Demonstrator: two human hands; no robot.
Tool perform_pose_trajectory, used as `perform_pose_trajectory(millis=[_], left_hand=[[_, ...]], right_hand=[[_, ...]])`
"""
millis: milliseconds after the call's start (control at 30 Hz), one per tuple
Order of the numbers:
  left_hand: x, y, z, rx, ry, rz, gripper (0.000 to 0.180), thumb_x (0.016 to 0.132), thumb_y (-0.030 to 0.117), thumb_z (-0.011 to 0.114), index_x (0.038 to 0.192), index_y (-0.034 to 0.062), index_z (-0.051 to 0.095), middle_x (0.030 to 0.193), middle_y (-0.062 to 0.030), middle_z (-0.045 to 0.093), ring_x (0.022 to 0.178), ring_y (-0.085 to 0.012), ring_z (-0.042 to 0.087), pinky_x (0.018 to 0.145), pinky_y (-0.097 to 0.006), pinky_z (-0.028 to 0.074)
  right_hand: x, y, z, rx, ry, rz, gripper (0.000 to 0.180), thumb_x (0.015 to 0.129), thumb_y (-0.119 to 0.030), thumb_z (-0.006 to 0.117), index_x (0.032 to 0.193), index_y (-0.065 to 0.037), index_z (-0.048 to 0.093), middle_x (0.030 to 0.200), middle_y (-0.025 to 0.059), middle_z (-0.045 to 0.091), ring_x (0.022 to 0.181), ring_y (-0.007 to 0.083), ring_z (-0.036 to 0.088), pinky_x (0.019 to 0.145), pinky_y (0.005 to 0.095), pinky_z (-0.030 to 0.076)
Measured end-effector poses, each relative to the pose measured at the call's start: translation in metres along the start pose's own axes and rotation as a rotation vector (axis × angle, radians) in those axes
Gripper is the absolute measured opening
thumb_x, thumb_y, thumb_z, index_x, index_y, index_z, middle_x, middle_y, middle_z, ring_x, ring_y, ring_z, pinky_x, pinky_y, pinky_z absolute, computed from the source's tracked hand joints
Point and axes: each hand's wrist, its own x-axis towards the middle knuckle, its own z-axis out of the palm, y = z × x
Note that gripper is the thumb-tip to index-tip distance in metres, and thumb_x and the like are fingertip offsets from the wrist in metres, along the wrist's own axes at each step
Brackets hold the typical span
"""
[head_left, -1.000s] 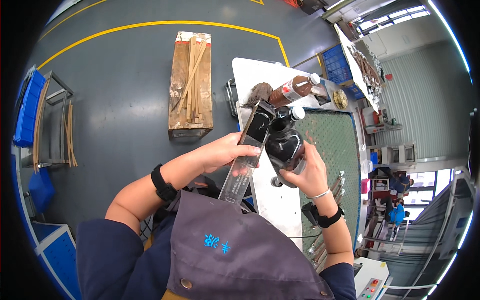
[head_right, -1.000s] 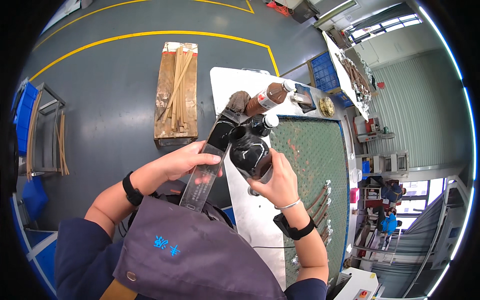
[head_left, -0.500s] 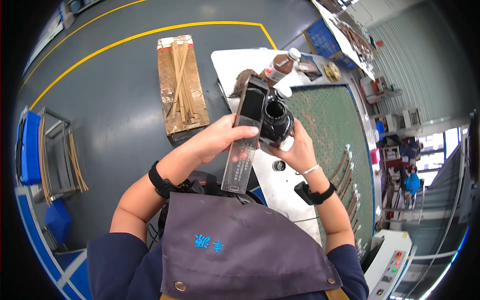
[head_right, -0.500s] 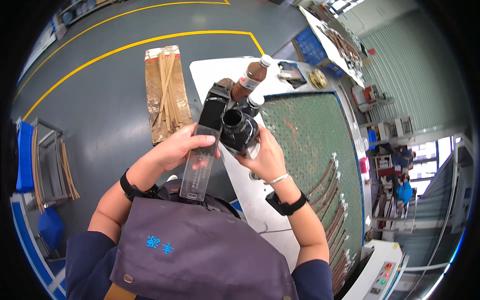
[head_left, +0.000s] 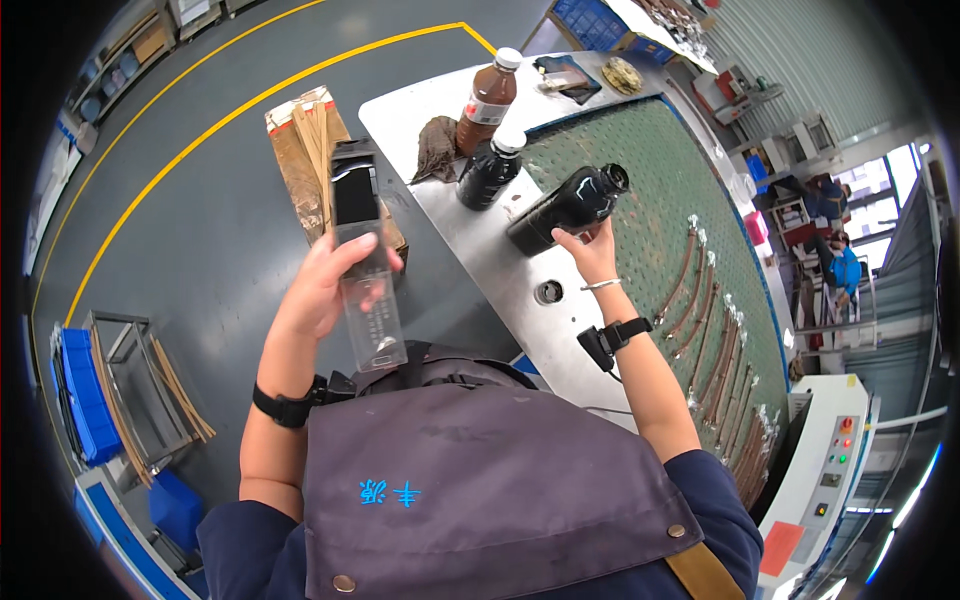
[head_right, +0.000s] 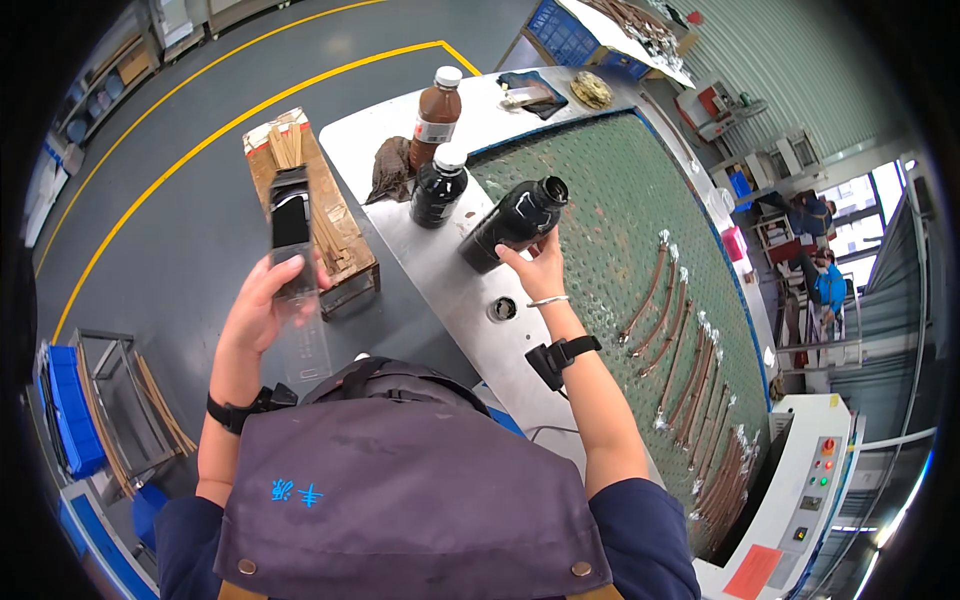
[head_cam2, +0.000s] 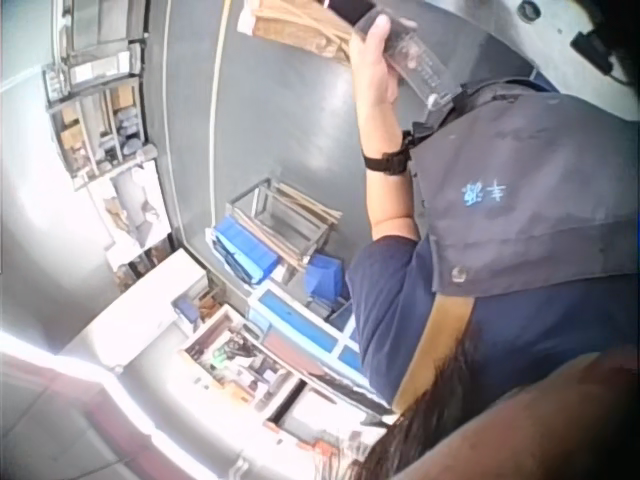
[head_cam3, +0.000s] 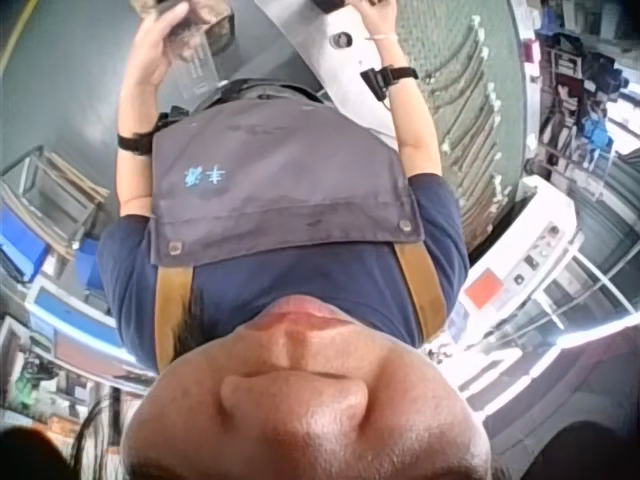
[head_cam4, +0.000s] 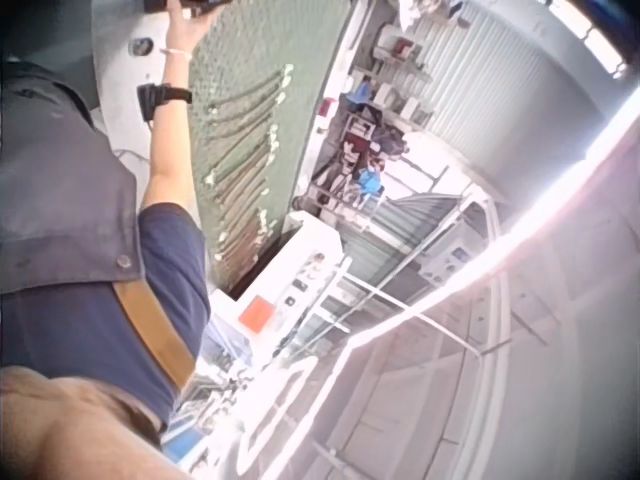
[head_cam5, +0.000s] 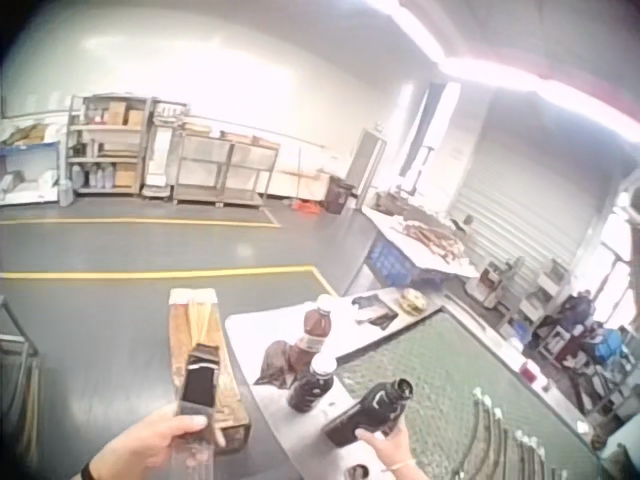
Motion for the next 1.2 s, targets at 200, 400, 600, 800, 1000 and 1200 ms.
perform_pose_trajectory(millis=[200,400,600,800,1000,1200], left_hand=[[-0.018,-0.003,-0.012,0.000,0.111,0.055,0.032,0.088,0.026,0.052,0.108,0.0001,0.050,0.083,-0.0129,0.061,0.054,-0.0148,0.053,0.041,-0.024,0.038],[-0.026,-0.005,-0.018,-0.030,0.172,0.045,0.031,0.087,0.024,0.053,0.105,-0.0008,0.051,0.083,-0.0146,0.061,0.054,-0.0160,0.053,0.042,-0.025,0.040],[-0.024,-0.004,-0.020,-0.045,0.179,0.053,0.031,0.088,0.023,0.052,0.107,-0.0008,0.050,0.083,-0.0140,0.061,0.054,-0.0162,0.053,0.043,-0.026,0.040],[-0.021,-0.004,-0.022,-0.035,0.177,0.070,0.031,0.091,0.026,0.049,0.109,0.0010,0.051,0.083,-0.0123,0.061,0.053,-0.0137,0.051,0.042,-0.025,0.037],[-0.019,-0.004,-0.027,-0.034,0.182,0.065,0.031,0.090,0.026,0.050,0.108,0.0014,0.051,0.082,-0.0114,0.061,0.053,-0.0132,0.051,0.042,-0.024,0.037],[-0.023,-0.003,-0.029,-0.055,0.219,0.067,0.031,0.089,0.027,0.051,0.108,0.0027,0.051,0.082,-0.0109,0.061,0.053,-0.0136,0.052,0.042,-0.025,0.036]], right_hand=[[-0.030,0.035,-0.004,-0.156,0.080,-0.060,0.104,0.064,-0.039,0.079,0.138,0.006,0.021,0.133,0.0243,0.040,0.126,0.0309,0.038,0.105,0.0376,0.030],[-0.101,0.060,0.012,-0.648,-0.003,-0.086,0.086,0.062,-0.031,0.078,0.127,0.005,0.035,0.128,0.0243,0.040,0.120,0.0375,0.038,0.103,0.0418,0.031],[-0.096,0.060,0.012,-0.549,0.051,-0.102,0.051,0.064,-0.022,0.075,0.103,0.001,0.051,0.115,0.0184,0.047,0.111,0.0350,0.042,0.096,0.0411,0.035],[-0.044,-0.007,-0.042,-0.382,0.170,-0.105,0.053,0.067,-0.017,0.075,0.113,-0.001,0.056,0.095,0.0124,0.058,0.072,0.0186,0.058,0.066,0.0293,0.049],[0.006,-0.129,-0.078,-0.796,-0.032,-0.230,0.064,0.068,-0.019,0.071,0.122,-0.004,0.040,0.097,0.0150,0.058,0.085,0.0302,0.059,0.075,0.0372,0.049],[0.027,-0.167,-0.069,-0.958,-0.209,-0.362,0.056,0.069,-0.016,0.068,0.118,-0.005,0.044,0.102,0.0149,0.057,0.091,0.0311,0.058,0.078,0.0381,0.047]])
